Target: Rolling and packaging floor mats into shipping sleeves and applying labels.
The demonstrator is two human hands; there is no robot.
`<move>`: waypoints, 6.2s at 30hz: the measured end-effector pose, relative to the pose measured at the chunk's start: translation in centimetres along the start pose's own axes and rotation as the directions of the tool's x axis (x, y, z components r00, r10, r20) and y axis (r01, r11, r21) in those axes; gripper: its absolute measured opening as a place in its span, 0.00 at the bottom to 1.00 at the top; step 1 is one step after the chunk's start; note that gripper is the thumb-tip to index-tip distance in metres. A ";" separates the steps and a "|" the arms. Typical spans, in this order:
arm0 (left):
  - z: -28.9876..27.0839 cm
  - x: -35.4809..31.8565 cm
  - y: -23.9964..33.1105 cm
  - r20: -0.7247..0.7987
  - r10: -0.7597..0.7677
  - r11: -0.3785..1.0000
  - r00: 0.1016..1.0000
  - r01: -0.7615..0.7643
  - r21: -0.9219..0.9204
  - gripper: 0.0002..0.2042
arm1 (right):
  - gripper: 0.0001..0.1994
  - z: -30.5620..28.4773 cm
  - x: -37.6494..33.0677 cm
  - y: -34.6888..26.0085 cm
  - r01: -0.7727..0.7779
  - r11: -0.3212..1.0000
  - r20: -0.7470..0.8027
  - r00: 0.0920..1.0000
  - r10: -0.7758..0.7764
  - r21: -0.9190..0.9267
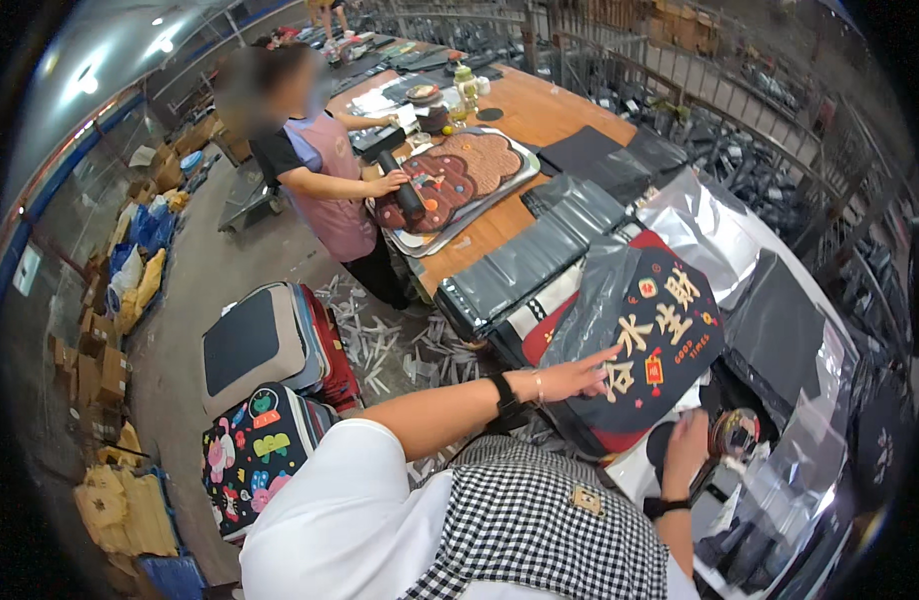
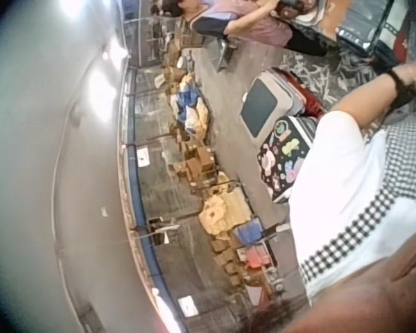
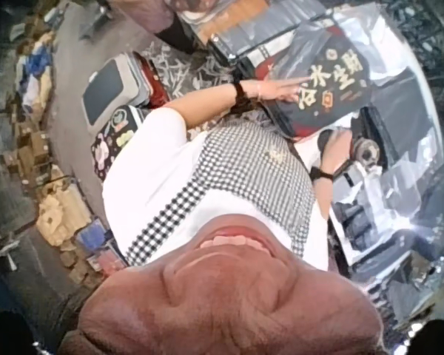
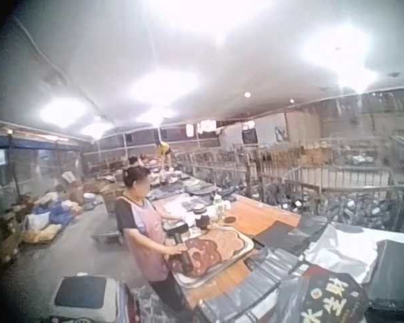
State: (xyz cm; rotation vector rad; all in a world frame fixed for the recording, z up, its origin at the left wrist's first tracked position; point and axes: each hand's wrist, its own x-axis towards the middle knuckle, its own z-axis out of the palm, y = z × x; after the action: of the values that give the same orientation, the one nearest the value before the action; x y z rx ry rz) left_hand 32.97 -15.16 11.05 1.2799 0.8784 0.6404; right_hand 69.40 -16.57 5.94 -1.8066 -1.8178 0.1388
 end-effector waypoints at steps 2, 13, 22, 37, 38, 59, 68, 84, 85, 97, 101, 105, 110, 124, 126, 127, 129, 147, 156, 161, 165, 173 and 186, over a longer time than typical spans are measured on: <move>1.9 2.2 2.7 0.138 -0.063 0.998 0.988 0.066 -0.020 0.33 | 0.10 -1.4 2.8 -6.5 0.291 0.930 0.086 0.945 -0.316 0.224; 1.3 -3.4 8.9 -0.511 0.376 0.911 0.773 -0.409 0.052 0.29 | 0.10 -5.0 4.4 -20.3 -0.003 0.664 0.223 0.943 -0.246 0.748; 0.8 -5.4 9.2 -0.564 0.417 0.873 0.713 -0.486 0.030 0.34 | 0.07 -3.7 4.1 -23.9 -0.281 0.462 0.423 0.874 -0.240 0.841; -2.2 -5.9 8.5 -0.585 0.460 0.868 0.668 -0.477 0.138 0.37 | 0.04 -2.2 4.3 -26.9 -0.267 0.488 0.390 0.905 -0.169 0.831; -2.1 -5.9 8.5 -0.583 0.459 0.868 0.670 -0.477 0.136 0.37 | 0.04 -2.2 4.3 -26.9 -0.252 0.494 0.376 0.911 -0.169 0.832; -1.4 -4.6 5.5 -0.431 0.347 0.927 0.833 -0.375 0.021 0.06 | 0.07 -2.1 4.3 -25.5 -0.118 0.634 0.338 0.910 -0.238 0.764; -9.2 -4.1 -2.3 -0.285 -0.253 0.756 0.924 0.005 -0.654 0.08 | 0.17 -2.8 0.1 -8.6 -0.021 0.977 0.652 0.748 -0.124 0.210; -1.8 7.7 -8.2 -0.107 0.380 0.253 0.919 0.008 0.967 0.34 | 0.10 -7.0 -21.5 1.9 -0.477 0.832 0.604 0.584 0.542 -0.284; -1.5 7.6 -8.5 -0.084 0.318 0.250 0.944 0.001 0.968 0.34 | 0.11 -7.4 -21.8 2.0 -0.472 0.833 0.564 0.619 0.546 -0.288; -4.9 11.7 -8.8 -0.244 0.335 0.338 0.910 0.125 0.933 0.33 | 0.12 -9.2 -22.6 -0.5 -0.747 0.520 0.565 0.237 0.791 -0.415; -3.8 7.6 -9.7 -0.179 0.315 0.310 0.932 0.078 0.948 0.30 | 0.12 -7.4 -19.1 0.2 -0.542 0.763 0.606 0.489 0.627 -0.352; -4.3 5.8 -10.2 -0.111 0.462 0.229 0.880 0.002 0.973 0.29 | 0.14 -3.4 -14.1 4.0 -0.209 0.930 0.588 0.727 0.355 -0.303; -6.4 2.4 -8.7 -0.071 0.386 0.352 0.920 -0.076 0.933 0.30 | 0.13 0.9 -1.4 1.3 0.066 0.995 0.421 0.907 -0.027 -0.078; -7.2 -16.2 -10.8 -0.392 0.395 0.513 0.831 0.154 0.844 0.38 | 0.20 13.7 11.4 -14.5 0.870 0.493 0.649 0.377 -0.661 -0.003; -9.2 -19.6 -13.5 -0.652 0.425 0.606 0.628 0.337 0.720 0.39 | 0.18 12.9 10.1 -15.1 0.905 0.426 0.526 0.366 -0.768 -0.008; -9.9 -21.2 -14.4 -0.743 0.397 0.620 0.539 0.439 0.650 0.39 | 0.18 13.0 10.4 -15.6 0.914 0.403 0.472 0.377 -0.797 -0.048; -10.6 -26.0 -17.9 -0.900 0.340 0.742 0.274 0.509 0.436 0.33 | 0.19 11.7 10.9 -18.1 0.901 0.434 0.433 0.391 -0.812 0.001; -11.9 -29.0 -25.0 -0.976 -0.172 0.767 0.133 0.640 -0.048 0.31 | 0.21 5.7 16.7 -26.4 0.750 0.564 0.797 0.082 -0.598 0.346; -14.5 -19.4 -14.1 -0.810 0.088 0.730 0.580 0.515 0.448 0.29 | 0.20 -1.3 31.7 -10.4 0.221 0.810 -0.127 0.975 -0.181 0.543; -13.7 -10.3 -9.7 -0.424 0.344 0.595 0.838 0.155 0.789 0.28 | 0.28 8.2 11.4 -7.1 0.418 0.882 0.281 0.839 -0.466 0.216; -12.2 -2.7 -8.0 0.091 0.372 0.386 0.924 -0.242 0.890 0.31 | 0.49 8.6 -0.8 -6.2 0.378 0.926 0.636 0.713 -0.294 0.004; -8.0 4.0 -7.4 0.436 0.049 0.270 0.898 -0.433 0.860 0.48 | 0.21 3.1 -5.9 -3.0 -0.017 0.963 0.503 0.855 -0.126 0.270; -6.6 5.1 -6.9 0.339 -0.010 0.390 0.941 -0.309 0.868 0.46 | 0.10 3.8 -5.7 8.9 -0.622 0.623 0.403 0.783 0.474 0.475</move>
State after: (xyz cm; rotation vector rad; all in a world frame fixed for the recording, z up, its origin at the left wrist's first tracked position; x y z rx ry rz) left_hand 29.72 -8.79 2.96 2.4431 0.8753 -0.0034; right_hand 75.15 -20.03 -3.08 -1.8474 -1.0743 1.0890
